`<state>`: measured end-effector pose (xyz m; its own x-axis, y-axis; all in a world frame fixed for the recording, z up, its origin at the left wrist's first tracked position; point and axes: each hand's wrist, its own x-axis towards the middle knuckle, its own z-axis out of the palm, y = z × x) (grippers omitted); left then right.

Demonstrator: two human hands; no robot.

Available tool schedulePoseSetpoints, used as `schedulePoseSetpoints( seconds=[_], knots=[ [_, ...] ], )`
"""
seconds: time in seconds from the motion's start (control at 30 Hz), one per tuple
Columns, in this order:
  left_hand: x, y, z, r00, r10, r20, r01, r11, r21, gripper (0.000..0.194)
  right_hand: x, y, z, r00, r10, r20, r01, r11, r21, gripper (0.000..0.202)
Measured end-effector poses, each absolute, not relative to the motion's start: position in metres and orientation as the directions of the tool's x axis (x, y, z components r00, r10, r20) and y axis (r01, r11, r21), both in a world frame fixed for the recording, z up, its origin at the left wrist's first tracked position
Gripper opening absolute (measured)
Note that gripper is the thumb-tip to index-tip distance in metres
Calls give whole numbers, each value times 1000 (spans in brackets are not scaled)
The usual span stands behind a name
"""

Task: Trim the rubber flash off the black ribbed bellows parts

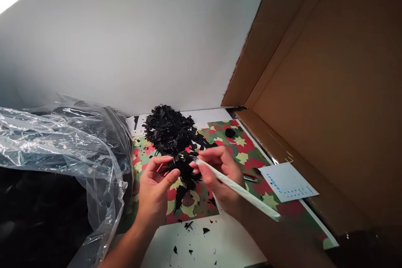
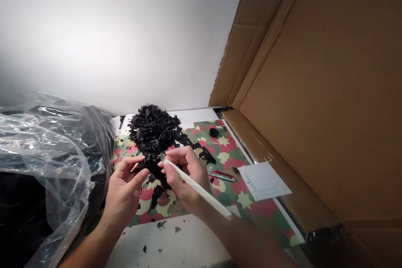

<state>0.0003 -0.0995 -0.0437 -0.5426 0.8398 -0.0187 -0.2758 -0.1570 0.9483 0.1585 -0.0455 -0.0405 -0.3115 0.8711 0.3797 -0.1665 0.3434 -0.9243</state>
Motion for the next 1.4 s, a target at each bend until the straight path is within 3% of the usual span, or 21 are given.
schedulePoseSetpoints(
  seconds=[0.1,0.27,0.57,0.73,0.8,0.9,1.03,1.17,1.27,1.33,1.4],
  knots=[
    [2,-100,-44,-567,824,-17,-284,-176,943,42,155,-50,-45,-360,826,434,-149,408,-901,7],
    [1,-100,-45,-568,823,1,-270,-188,944,39,155,-48,-44,-439,759,481,-75,502,-862,4],
    [-2,-100,-51,-562,804,192,-86,-288,954,29,154,-51,-43,-470,741,479,-10,538,-843,7],
    [4,-104,-49,-517,778,357,91,-365,927,20,143,-50,-49,-348,607,714,102,782,-615,14],
    [6,-106,-46,-508,766,394,108,-398,911,19,142,-37,-53,-299,600,742,214,800,-561,16],
    [5,-105,-45,-500,787,361,6,-413,911,20,153,-9,-58,-290,756,586,436,650,-623,16],
    [2,-100,-46,-470,871,143,-287,-304,908,30,172,12,-59,-312,853,418,544,522,-657,24],
    [1,-95,-45,-417,908,-37,-475,-183,861,37,174,10,-52,-327,882,339,421,457,-783,22],
    [0,-94,-44,-428,901,-73,-480,-159,863,44,170,2,-45,-442,839,319,31,369,-929,8],
    [0,-94,-44,-454,888,-69,-448,-160,880,47,167,-6,-42,-478,804,354,-193,297,-935,18],
    [0,-95,-45,-469,882,-52,-413,-167,895,45,163,-14,-41,-508,779,367,-196,310,-930,27]
  ],
)
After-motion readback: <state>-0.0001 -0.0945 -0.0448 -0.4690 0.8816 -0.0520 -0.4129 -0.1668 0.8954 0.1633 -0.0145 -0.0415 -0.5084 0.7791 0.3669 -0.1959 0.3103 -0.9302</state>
